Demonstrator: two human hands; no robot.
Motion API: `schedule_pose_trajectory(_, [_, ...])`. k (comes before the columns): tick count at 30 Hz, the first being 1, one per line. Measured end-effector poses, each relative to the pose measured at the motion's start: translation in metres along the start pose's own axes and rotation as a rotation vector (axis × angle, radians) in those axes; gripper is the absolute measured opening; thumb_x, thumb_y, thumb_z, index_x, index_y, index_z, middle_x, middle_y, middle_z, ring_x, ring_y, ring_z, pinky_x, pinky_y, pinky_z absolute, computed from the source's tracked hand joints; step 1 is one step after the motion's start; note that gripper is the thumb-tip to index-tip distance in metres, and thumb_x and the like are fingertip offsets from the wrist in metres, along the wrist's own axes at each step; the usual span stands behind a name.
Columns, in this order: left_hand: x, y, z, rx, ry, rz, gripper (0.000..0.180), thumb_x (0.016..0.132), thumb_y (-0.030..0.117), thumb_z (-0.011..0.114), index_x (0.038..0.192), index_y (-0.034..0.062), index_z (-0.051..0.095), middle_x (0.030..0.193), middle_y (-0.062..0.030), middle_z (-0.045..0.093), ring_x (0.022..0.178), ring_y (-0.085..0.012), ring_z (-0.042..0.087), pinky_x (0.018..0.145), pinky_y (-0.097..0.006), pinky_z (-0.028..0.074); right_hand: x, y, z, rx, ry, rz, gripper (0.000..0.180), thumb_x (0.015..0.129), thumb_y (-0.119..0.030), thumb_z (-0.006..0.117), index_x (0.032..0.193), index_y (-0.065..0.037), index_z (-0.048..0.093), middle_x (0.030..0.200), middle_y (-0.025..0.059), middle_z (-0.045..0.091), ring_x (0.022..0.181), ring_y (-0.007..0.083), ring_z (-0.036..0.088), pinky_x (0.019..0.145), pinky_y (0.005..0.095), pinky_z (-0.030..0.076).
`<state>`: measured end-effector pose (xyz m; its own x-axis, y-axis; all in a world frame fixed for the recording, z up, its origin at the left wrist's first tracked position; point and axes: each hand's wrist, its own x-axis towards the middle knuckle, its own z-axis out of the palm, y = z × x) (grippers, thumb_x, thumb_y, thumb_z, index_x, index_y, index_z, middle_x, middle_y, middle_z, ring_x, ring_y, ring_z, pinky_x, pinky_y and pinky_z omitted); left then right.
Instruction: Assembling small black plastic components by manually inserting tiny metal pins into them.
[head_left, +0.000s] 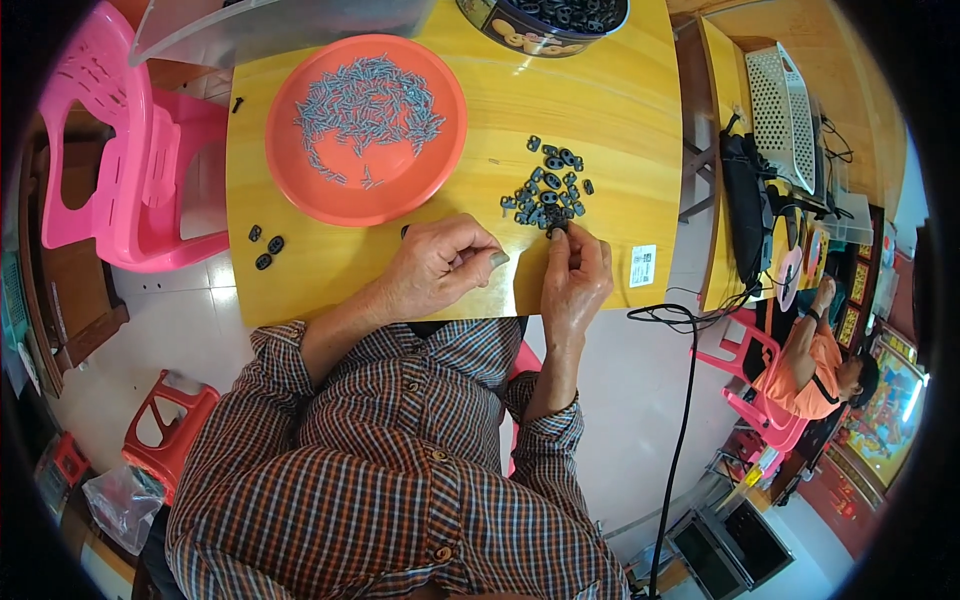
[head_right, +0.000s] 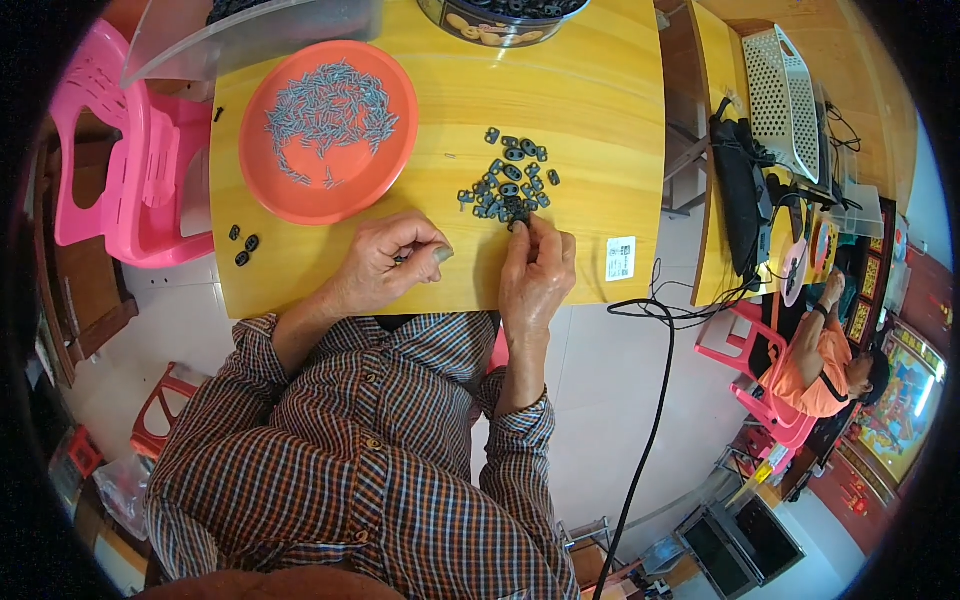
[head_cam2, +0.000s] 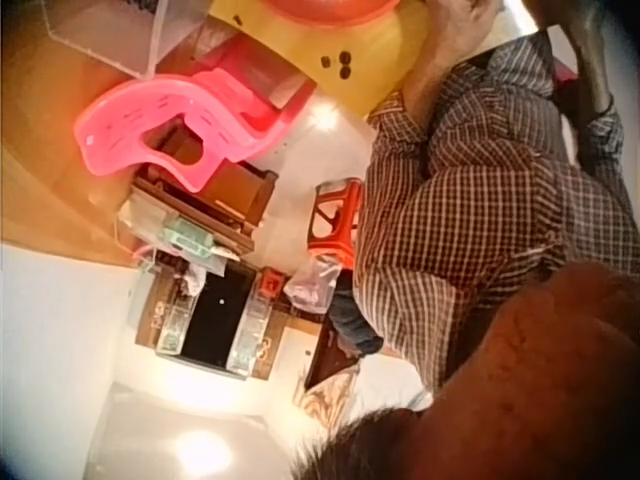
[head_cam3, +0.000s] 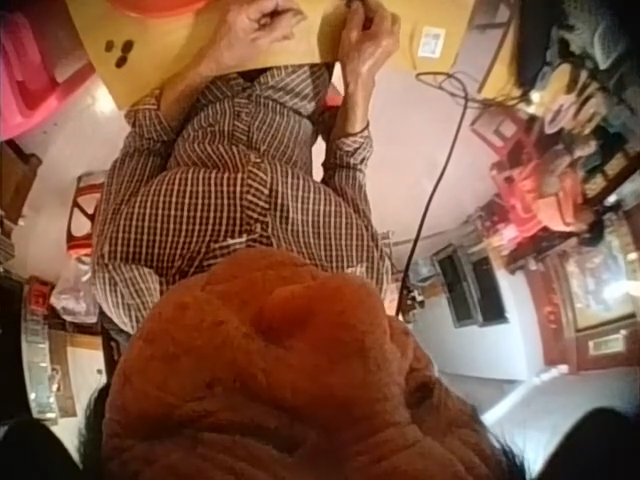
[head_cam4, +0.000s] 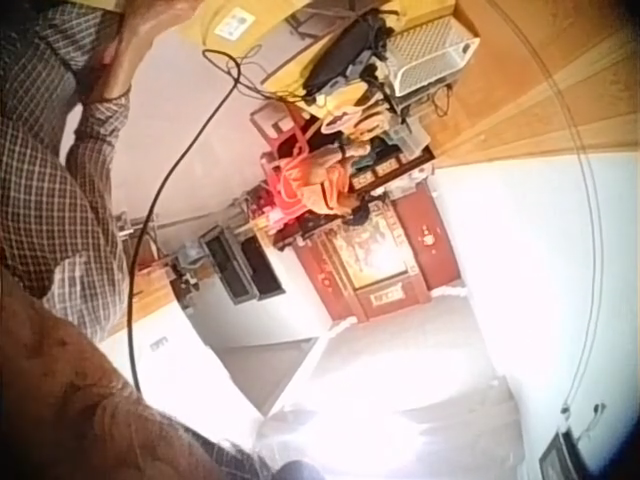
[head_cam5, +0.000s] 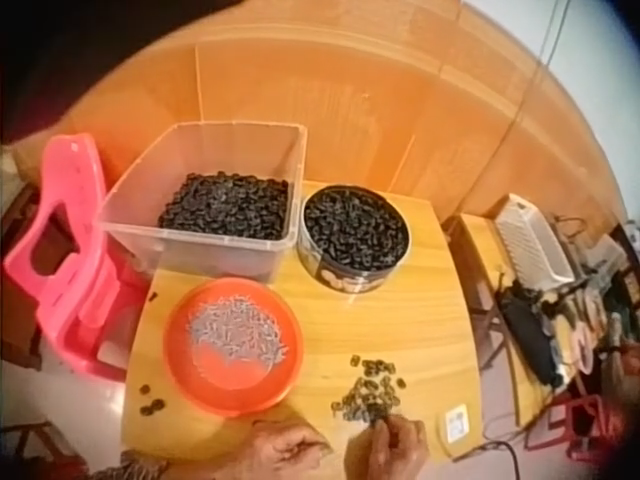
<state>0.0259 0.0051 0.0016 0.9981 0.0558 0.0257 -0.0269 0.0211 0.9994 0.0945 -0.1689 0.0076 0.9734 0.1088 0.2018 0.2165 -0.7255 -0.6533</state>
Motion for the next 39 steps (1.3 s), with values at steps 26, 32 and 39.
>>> schedule_pose_trajectory(26, [0.011,0.011,0.008,-0.436,0.123,-0.242,0.014,0.093,0.008,0.055,0.097,-0.0037,0.06,0.076,-0.0051,0.062,0.064,-0.0082,0.06,0.056,-0.022,0.051,-0.007,-0.027,-0.006,1.121,-0.331,0.605,0.009,0.087,-0.007,0.061,0.091,0.001,0.062,0.076,0.01,0.066,0.047,0.0075,0.048,0.043,0.0188,0.037])
schedule_pose_trajectory(32, [0.012,0.006,0.019,-0.195,0.16,-0.041,0.011,0.092,0.005,0.055,0.097,-0.0031,0.06,0.077,-0.0038,0.062,0.065,-0.0064,0.058,0.058,-0.02,0.049,-0.012,-0.022,0.002,1.242,-0.388,0.576,0.007,0.086,-0.006,0.062,0.088,0.001,0.062,0.076,0.0087,0.065,0.049,0.0065,0.047,0.043,0.0189,0.035])
schedule_pose_trajectory(39, [0.014,0.007,0.022,-0.199,0.204,-0.099,0.01,0.092,0.005,0.054,0.097,-0.0019,0.06,0.075,-0.0019,0.06,0.062,-0.0049,0.056,0.054,-0.019,0.047,-0.013,-0.024,-0.002,1.198,-0.391,0.551,0.011,0.088,-0.009,0.061,0.091,0.002,0.062,0.078,0.0078,0.064,0.052,0.0062,0.047,0.046,0.0184,0.035])
